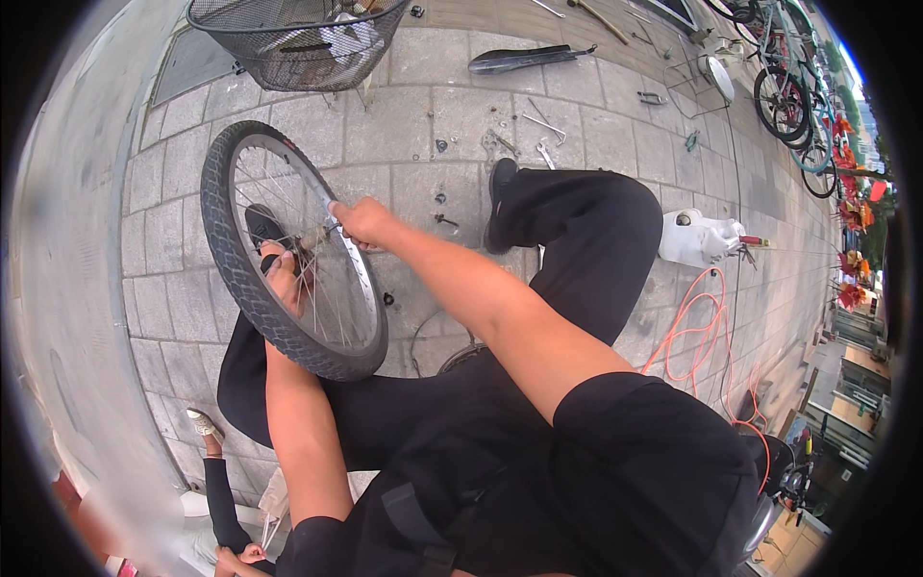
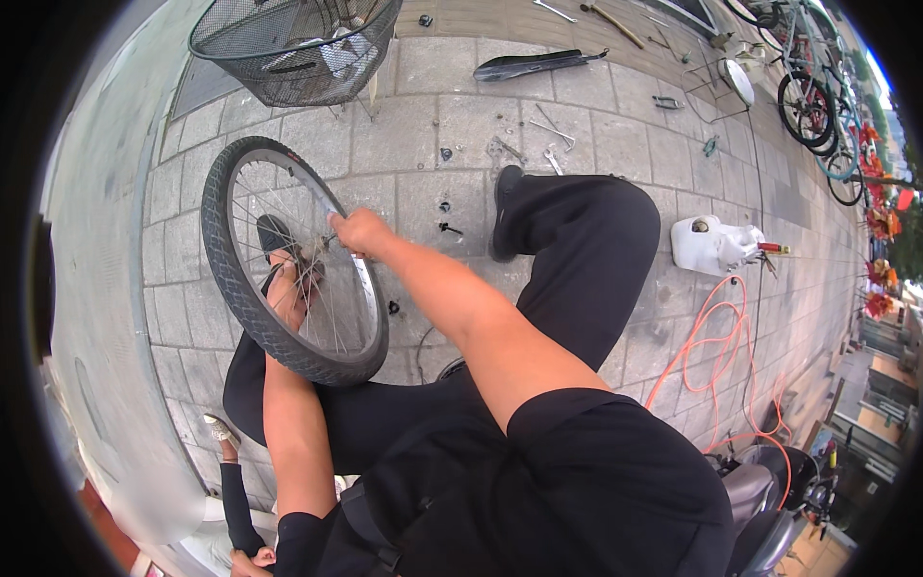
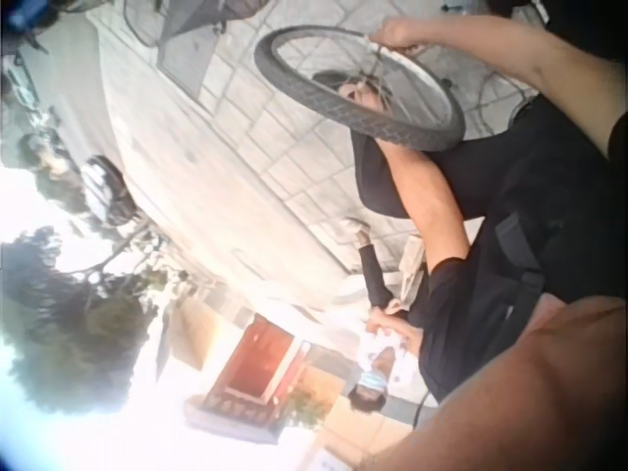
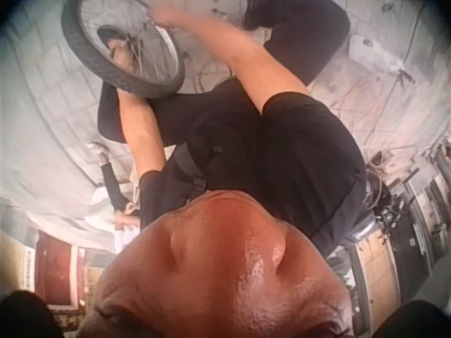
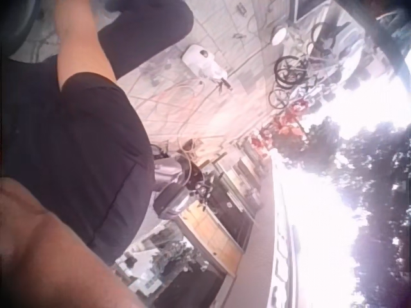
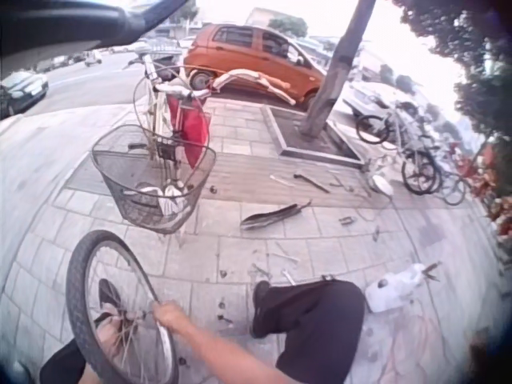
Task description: The person sits on the ground and works on a bicycle wheel, using a wrench and pliers to adjust the hub and spokes. The wheel is rotated and inspected repeatedly during the process.
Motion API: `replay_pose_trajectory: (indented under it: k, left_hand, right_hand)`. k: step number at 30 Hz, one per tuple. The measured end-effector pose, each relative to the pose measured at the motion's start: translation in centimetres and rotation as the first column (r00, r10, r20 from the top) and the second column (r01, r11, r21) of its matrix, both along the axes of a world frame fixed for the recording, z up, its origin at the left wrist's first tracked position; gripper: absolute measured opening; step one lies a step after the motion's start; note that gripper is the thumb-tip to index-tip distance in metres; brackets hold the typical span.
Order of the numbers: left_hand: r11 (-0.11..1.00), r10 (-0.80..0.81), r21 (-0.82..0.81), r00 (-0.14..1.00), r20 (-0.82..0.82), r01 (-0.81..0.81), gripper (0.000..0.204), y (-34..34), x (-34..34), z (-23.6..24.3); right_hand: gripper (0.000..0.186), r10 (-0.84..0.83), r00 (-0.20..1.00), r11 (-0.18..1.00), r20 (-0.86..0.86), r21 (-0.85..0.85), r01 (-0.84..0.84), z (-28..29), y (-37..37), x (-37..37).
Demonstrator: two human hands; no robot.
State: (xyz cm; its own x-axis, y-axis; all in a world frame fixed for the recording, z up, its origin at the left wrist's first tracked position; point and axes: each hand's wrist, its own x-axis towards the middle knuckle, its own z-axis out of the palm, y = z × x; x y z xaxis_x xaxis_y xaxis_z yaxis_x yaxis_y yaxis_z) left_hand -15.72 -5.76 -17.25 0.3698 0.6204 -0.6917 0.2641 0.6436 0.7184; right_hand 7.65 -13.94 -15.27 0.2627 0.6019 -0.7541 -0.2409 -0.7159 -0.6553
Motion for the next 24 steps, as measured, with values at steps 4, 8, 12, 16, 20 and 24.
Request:
replay_pose_trajectory:
  k: [4, 8, 12, 16, 20, 24]
  left_hand:
    - [0.998, -0.056, 0.031, 0.989, 0.135, 0.053, 0.041, -0.2, 2.0, -0.6]
    - [0.997, -0.008, 0.071, 0.997, 0.077, 0.003, 0.045, -0.5, 1.4, 2.3]
    - [0.998, -0.026, 0.065, 0.997, 0.074, 0.022, 0.040, -0.4, 1.1, 2.9]
    - [0.995, -0.066, 0.085, 0.992, 0.105, 0.057, 0.038, -0.8, 1.5, 3.8]
    - [0.999, -0.039, 0.032, 0.997, 0.069, 0.037, 0.041, -0.1, 0.8, 2.4]
    - [1.000, 0.017, 0.013, 0.999, 0.044, -0.017, 0.037, -0.9, 1.7, 4.2]
  right_hand:
    - [0.049, -0.150, 0.987, 0.973, -0.051, 0.168, 0.157, -0.6, -1.0, 0.9]
    - [0.051, -0.036, 0.998, 0.992, -0.049, 0.118, 0.042, 0.1, -0.6, 0.2]
    - [0.054, 0.026, 0.997, 0.998, 0.067, 0.062, -0.031, -0.2, -0.2, 0.7]
    - [0.059, -0.136, 0.981, 0.980, -0.135, 0.125, 0.154, -0.3, -0.1, 0.3]
    - [0.049, 0.018, 1.000, 0.995, -0.002, 0.103, -0.017, -1.5, 0.4, 0.1]
    - [0.042, 0.090, 0.995, 0.996, -0.043, -0.002, -0.090, 1.1, 0.1, 0.8]
